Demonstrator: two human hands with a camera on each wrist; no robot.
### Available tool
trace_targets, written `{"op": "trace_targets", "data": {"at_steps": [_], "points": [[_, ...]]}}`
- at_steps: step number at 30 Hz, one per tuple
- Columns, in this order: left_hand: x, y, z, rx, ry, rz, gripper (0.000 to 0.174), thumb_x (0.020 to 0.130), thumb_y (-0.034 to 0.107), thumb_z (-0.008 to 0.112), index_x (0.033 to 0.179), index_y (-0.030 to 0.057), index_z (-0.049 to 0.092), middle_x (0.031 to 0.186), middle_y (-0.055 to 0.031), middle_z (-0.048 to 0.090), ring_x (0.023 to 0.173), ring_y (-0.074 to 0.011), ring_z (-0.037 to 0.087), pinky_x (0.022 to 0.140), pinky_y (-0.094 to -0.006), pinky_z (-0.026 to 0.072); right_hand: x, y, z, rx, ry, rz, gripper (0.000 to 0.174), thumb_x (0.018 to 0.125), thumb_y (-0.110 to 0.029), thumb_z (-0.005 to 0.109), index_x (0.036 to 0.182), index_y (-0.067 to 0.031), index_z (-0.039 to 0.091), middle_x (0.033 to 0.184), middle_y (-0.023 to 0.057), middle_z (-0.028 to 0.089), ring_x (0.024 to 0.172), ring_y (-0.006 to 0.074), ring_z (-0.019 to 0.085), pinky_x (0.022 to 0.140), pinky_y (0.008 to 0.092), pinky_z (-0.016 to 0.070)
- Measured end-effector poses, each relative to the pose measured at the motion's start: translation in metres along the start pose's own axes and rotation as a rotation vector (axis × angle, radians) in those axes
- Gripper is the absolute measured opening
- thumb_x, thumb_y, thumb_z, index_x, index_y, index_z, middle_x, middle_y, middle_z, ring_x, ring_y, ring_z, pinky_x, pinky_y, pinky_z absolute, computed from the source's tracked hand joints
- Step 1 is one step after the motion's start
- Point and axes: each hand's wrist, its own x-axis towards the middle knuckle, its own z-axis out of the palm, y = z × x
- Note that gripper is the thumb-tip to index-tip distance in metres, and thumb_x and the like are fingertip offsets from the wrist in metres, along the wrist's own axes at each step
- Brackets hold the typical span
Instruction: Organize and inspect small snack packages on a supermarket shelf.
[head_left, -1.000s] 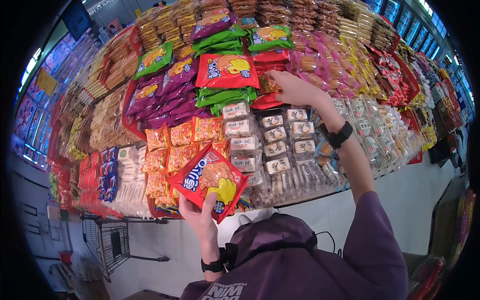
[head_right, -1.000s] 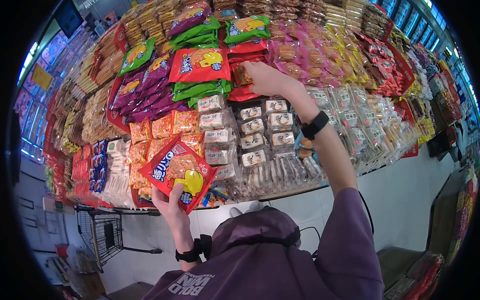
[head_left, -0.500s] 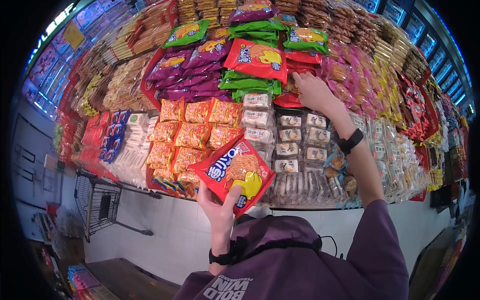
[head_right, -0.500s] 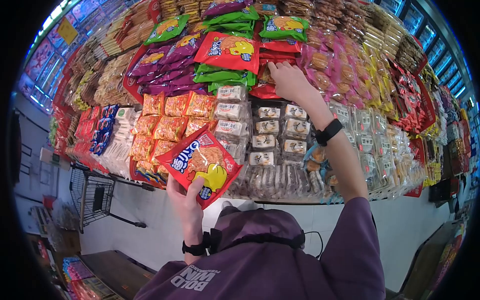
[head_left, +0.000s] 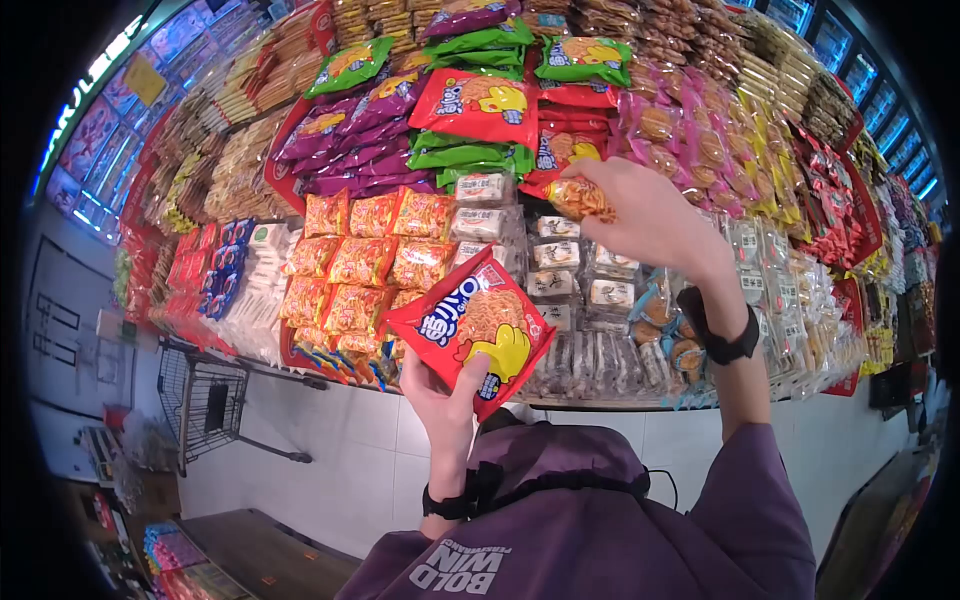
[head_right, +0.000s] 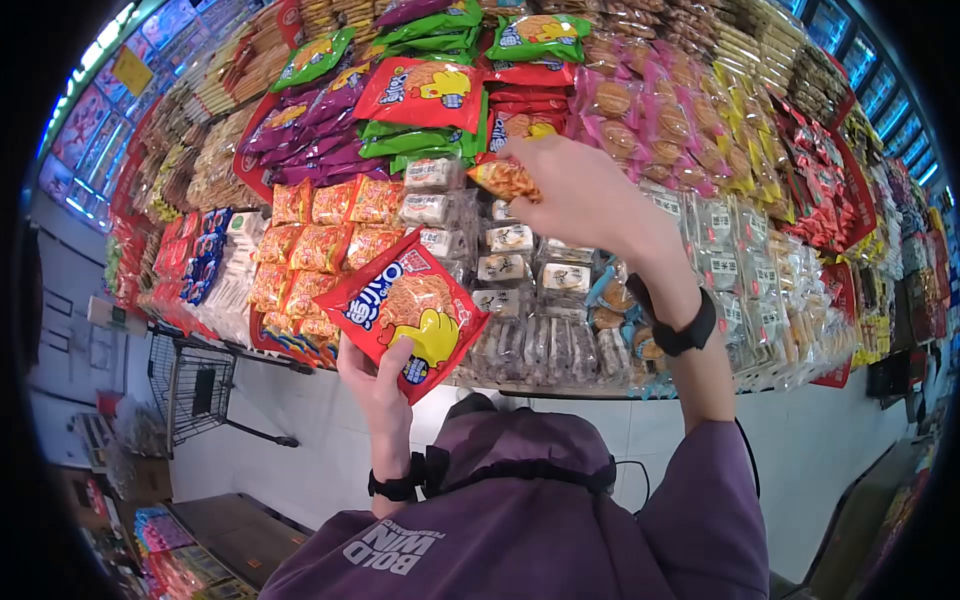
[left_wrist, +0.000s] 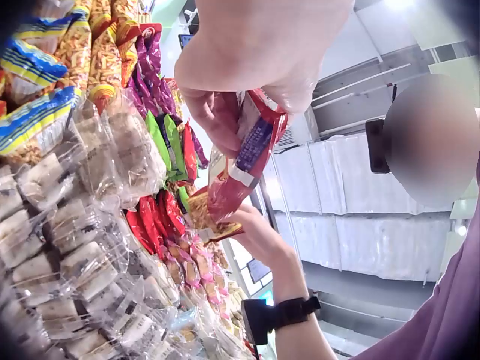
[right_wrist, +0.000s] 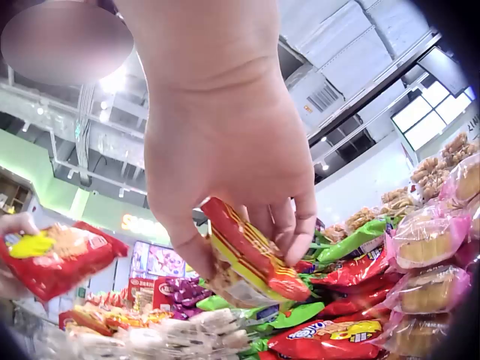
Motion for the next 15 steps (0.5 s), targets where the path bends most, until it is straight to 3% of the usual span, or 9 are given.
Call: {"op": "trace_targets", "data": {"at_steps": [5,6,12,15], "points": [[0.001,-0.003,0.024,-0.02,-0.02,-0.087,0.05,0.082,0.0,0.069,0.126,-0.0014,0.045,0.115,-0.0098,0.059,0.103,-0.0156,0.059,0.092,-0.0308,0.047,-0.034,-0.04,0.002,0.152,0.253,-0.171,0.044,0.082,-0.019,0.062,0.122,-0.0037,0.05,0.105,0.0178,0.058,0.099,0.033,0.056,0.086,0.0414,0.0473],[0.001,-0.003,0.028,-0.035,-0.036,-0.119,0.05,0.083,0.0,0.068,0.126,-0.0011,0.044,0.115,-0.0095,0.058,0.103,-0.0155,0.059,0.092,-0.0306,0.0469,-0.038,-0.048,0.008,0.186,0.239,-0.175,0.042,0.083,-0.015,0.061,0.122,-0.0034,0.05,0.107,0.0162,0.057,0.099,0.0322,0.055,0.087,0.0413,0.047],[0.0,-0.014,0.03,0.018,-0.042,-0.102,0.044,0.087,0.003,0.063,0.127,-0.0011,0.046,0.114,-0.0094,0.06,0.1,-0.0156,0.06,0.089,-0.03,0.0482,-0.065,-0.078,0.037,0.26,0.19,-0.113,0.061,0.092,-0.025,0.058,0.144,-0.0038,0.033,0.132,0.0241,0.045,0.119,0.0403,0.047,0.099,0.0452,0.0409],[-0.001,-0.005,0.033,-0.095,0.021,-0.164,0.052,0.085,0.004,0.067,0.131,-0.0016,0.042,0.12,-0.0106,0.057,0.106,-0.0155,0.058,0.092,-0.0298,0.0466,-0.071,-0.071,0.045,0.41,0.13,-0.116,0.062,0.095,-0.025,0.055,0.147,-0.0028,0.028,0.138,0.0257,0.041,0.124,0.0419,0.044,0.103,0.0455,0.0377]]}}
